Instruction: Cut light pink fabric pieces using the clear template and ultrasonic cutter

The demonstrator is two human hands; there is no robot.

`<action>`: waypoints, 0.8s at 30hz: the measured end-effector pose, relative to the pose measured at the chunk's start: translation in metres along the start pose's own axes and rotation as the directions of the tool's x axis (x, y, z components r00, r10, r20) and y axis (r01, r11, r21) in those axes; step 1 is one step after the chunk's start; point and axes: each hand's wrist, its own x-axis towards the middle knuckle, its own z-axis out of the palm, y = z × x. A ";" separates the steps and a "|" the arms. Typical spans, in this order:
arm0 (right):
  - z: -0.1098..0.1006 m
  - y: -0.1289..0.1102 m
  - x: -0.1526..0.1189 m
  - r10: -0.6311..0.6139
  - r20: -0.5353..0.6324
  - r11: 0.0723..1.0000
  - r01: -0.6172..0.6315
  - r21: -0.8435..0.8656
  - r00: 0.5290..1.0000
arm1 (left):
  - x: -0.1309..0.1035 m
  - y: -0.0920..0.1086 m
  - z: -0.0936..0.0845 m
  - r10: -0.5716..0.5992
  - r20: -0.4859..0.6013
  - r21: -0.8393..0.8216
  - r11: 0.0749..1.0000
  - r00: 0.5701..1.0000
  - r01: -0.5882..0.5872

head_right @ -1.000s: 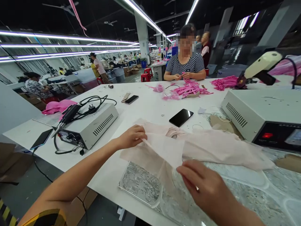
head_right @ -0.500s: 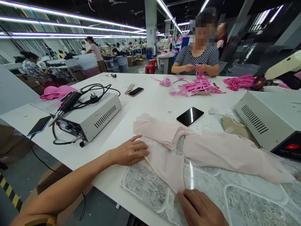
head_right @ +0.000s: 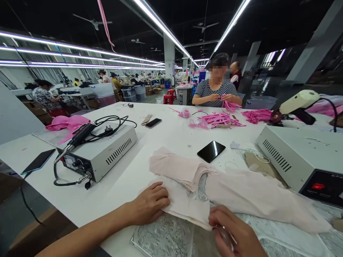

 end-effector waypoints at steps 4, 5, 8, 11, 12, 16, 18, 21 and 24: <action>-0.020 0.013 0.042 0.382 0.083 0.852 -0.385 0.354 0.921 | 0.006 -0.017 -0.016 -0.198 -0.077 -0.104 0.976 0.977 0.190; -0.022 0.019 0.053 0.405 0.089 0.830 -0.407 0.382 0.910 | 0.009 -0.024 -0.023 -0.253 -0.090 -0.131 0.962 0.963 0.240; -0.020 0.042 0.084 0.475 0.097 0.773 -0.468 0.429 0.875 | 0.024 -0.050 -0.043 -0.378 -0.090 -0.177 0.917 0.921 0.358; -0.009 0.067 0.114 0.548 0.112 0.737 -0.542 0.403 0.829 | 0.043 -0.076 -0.052 -0.462 -0.078 -0.165 0.880 0.883 0.446; -0.004 0.074 0.123 0.570 0.105 0.733 -0.562 0.384 0.815 | 0.049 -0.083 -0.053 -0.482 -0.085 -0.153 0.871 0.872 0.467; 0.001 0.103 0.140 0.628 -0.001 0.747 -0.602 0.283 0.778 | 0.069 -0.100 -0.050 -0.501 -0.172 -0.073 0.865 0.848 0.496; -0.010 0.114 0.132 0.635 -0.077 0.760 -0.606 0.235 0.768 | 0.075 -0.094 -0.047 -0.453 -0.223 -0.028 0.888 0.863 0.459; -0.039 0.126 0.096 0.643 -0.153 0.764 -0.619 0.179 0.750 | 0.082 -0.065 -0.039 -0.299 -0.243 0.016 0.950 0.923 0.312; -0.070 0.131 0.042 0.657 -0.196 0.752 -0.647 0.122 0.728 | 0.092 -0.016 -0.021 -0.073 -0.158 0.026 0.997 0.985 0.078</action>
